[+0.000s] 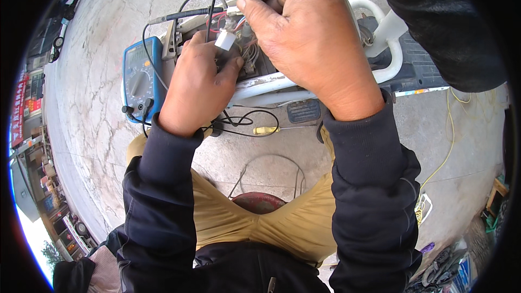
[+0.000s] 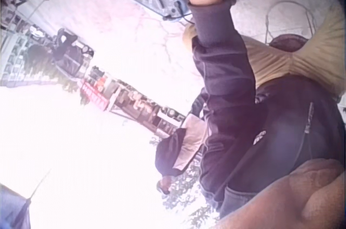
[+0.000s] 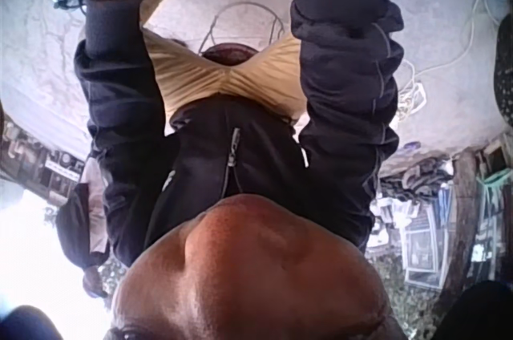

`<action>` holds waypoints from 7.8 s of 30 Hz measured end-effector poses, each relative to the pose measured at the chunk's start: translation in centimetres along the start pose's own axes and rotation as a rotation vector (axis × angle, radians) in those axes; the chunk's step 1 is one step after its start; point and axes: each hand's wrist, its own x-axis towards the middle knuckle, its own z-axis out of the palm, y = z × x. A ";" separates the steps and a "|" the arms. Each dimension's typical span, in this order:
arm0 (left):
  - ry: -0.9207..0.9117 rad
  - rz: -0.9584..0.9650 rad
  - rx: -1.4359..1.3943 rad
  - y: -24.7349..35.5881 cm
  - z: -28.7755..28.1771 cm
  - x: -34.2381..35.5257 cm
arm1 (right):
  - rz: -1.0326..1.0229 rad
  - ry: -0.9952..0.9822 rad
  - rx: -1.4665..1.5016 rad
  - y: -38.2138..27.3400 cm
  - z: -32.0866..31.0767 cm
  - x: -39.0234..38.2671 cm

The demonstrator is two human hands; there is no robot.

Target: The person uses a multimeter to test the electrical components of an electric scooter. They connect the multimeter probes to various wires and connectors under the seat, checking for continuity and voltage readings.

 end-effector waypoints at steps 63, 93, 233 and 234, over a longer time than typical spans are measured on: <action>-0.173 0.091 -0.311 3.8 -0.7 -8.1 | 0.452 0.006 0.115 -2.3 1.8 -0.9; 0.047 0.153 -0.036 1.7 2.4 -7.3 | 0.340 -0.058 0.079 -2.1 1.2 -1.9; 0.003 0.205 -0.178 1.4 2.0 -6.6 | 0.453 -0.358 -0.391 -7.5 1.7 -1.6; 0.005 0.202 -0.162 1.4 2.0 -6.6 | 0.463 -0.390 -0.398 -7.6 1.4 -1.3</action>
